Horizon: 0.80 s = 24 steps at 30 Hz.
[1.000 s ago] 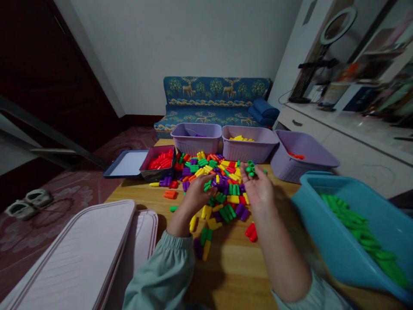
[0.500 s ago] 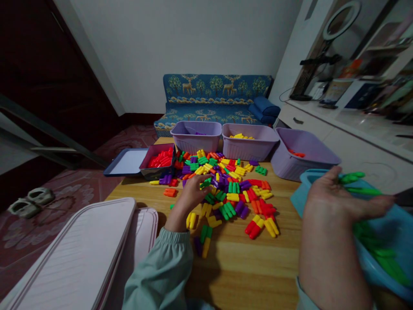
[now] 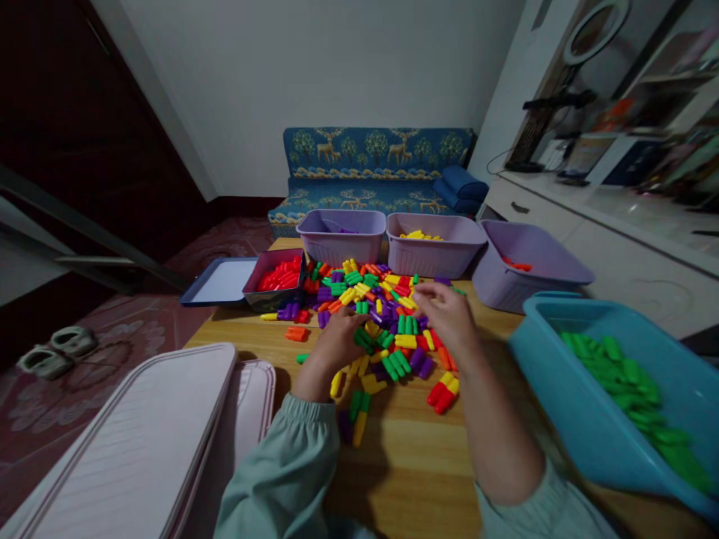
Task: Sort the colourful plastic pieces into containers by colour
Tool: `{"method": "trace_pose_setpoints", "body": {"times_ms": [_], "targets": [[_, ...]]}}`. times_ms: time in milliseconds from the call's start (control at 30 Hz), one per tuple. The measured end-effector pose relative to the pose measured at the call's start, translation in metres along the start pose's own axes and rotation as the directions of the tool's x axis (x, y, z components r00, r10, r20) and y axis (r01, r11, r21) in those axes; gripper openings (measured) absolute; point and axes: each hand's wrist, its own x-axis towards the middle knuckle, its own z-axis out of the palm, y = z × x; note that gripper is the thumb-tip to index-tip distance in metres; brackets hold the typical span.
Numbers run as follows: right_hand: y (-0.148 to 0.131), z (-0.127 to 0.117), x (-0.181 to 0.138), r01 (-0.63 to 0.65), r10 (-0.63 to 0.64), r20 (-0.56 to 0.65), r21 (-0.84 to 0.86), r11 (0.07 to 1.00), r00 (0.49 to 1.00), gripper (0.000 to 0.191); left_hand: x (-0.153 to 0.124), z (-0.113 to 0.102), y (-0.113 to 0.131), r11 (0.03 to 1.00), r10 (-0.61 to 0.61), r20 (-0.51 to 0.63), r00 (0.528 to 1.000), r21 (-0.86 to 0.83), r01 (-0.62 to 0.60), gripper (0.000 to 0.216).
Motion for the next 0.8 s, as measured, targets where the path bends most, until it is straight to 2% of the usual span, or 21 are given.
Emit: {"method": "trace_pose_setpoints", "body": {"times_ms": [33, 67, 133, 167, 233, 300, 367, 433, 500, 567, 600, 667, 700, 733, 800], "targets": [[0.004, 0.010, -0.004, 0.008, 0.010, 0.068, -0.259, 0.966, 0.998, 0.022, -0.001, 0.000, 0.001, 1.000, -0.005, 0.005, 1.000, 0.007, 0.005, 0.069], [0.009, 0.018, -0.008, 0.022, 0.033, 0.109, -0.467, 0.884, 0.993, 0.024, -0.001, -0.001, 0.002, 1.000, -0.010, 0.006, 1.000, 0.014, 0.010, 0.068], [0.015, 0.027, -0.015, 0.047, 0.078, 0.143, -0.711, 0.702, 0.987, 0.036, -0.001, 0.000, 0.004, 0.999, -0.038, 0.000, 0.999, 0.030, 0.038, 0.066], [0.017, 0.029, -0.017, 0.053, 0.104, 0.155, -0.767, 0.639, 0.982, 0.044, -0.001, 0.000, 0.005, 0.997, -0.063, -0.007, 0.998, 0.036, 0.063, 0.065], [0.020, 0.031, -0.019, 0.070, 0.137, 0.180, -0.815, 0.576, 0.974, 0.051, 0.000, 0.003, 0.005, 0.991, -0.122, -0.030, 0.992, 0.044, 0.123, 0.062], [0.021, 0.030, -0.019, 0.081, 0.139, 0.191, -0.823, 0.563, 0.972, 0.044, 0.002, 0.007, 0.004, 0.982, -0.179, -0.067, 0.981, 0.042, 0.182, 0.055], [0.021, 0.030, -0.017, 0.073, 0.124, 0.181, -0.802, 0.593, 0.976, 0.035, 0.004, 0.010, 0.001, 0.974, -0.223, -0.106, 0.969, 0.026, 0.227, 0.046], [0.021, 0.032, -0.015, 0.044, 0.091, 0.141, -0.742, 0.669, 0.986, 0.031, 0.007, 0.012, -0.002, 0.970, -0.244, -0.154, 0.958, -0.032, 0.242, 0.038], [0.022, 0.035, -0.013, 0.023, 0.035, 0.086, -0.594, 0.804, 0.996, 0.028, 0.009, 0.012, -0.003, 0.960, -0.255, -0.215, 0.943, -0.169, 0.222, 0.033], [0.022, 0.040, -0.014, 0.000, 0.012, 0.037, -0.317, 0.948, 0.999, 0.027, 0.011, 0.011, -0.001, 0.890, -0.292, -0.210, 0.933, -0.417, 0.184, 0.028], [0.021, 0.043, -0.015, -0.023, 0.028, 0.035, -0.153, 0.988, 0.999, 0.027, 0.012, 0.010, 0.001, 0.808, -0.307, -0.165, 0.937, -0.565, 0.166, 0.026], [0.019, 0.049, -0.018, -0.094, 0.083, 0.095, 0.114, 0.989, 0.992, 0.029, 0.012, 0.007, 0.008, 0.567, -0.282, -0.022, 0.959, -0.810, 0.148, 0.031], [0.018, 0.052, -0.021, -0.133, 0.103, 0.156, 0.198, 0.971, 0.982, 0.031, 0.011, 0.006, 0.011, 0.453, -0.252, 0.037, 0.967, -0.879, 0.152, 0.036], [0.016, 0.055, -0.023, -0.167, 0.111, 0.221, 0.257, 0.952, 0.969, 0.033, 0.010, 0.005, 0.014, 0.373, -0.222, 0.079, 0.972, -0.914, 0.159, 0.040], [0.011, 0.057, -0.027, -0.224, 0.108, 0.331, 0.336, 0.915, 0.937, 0.037, 0.009, 0.004, 0.019, 0.315, -0.182, 0.126, 0.975, -0.932, 0.179, 0.044]]}}
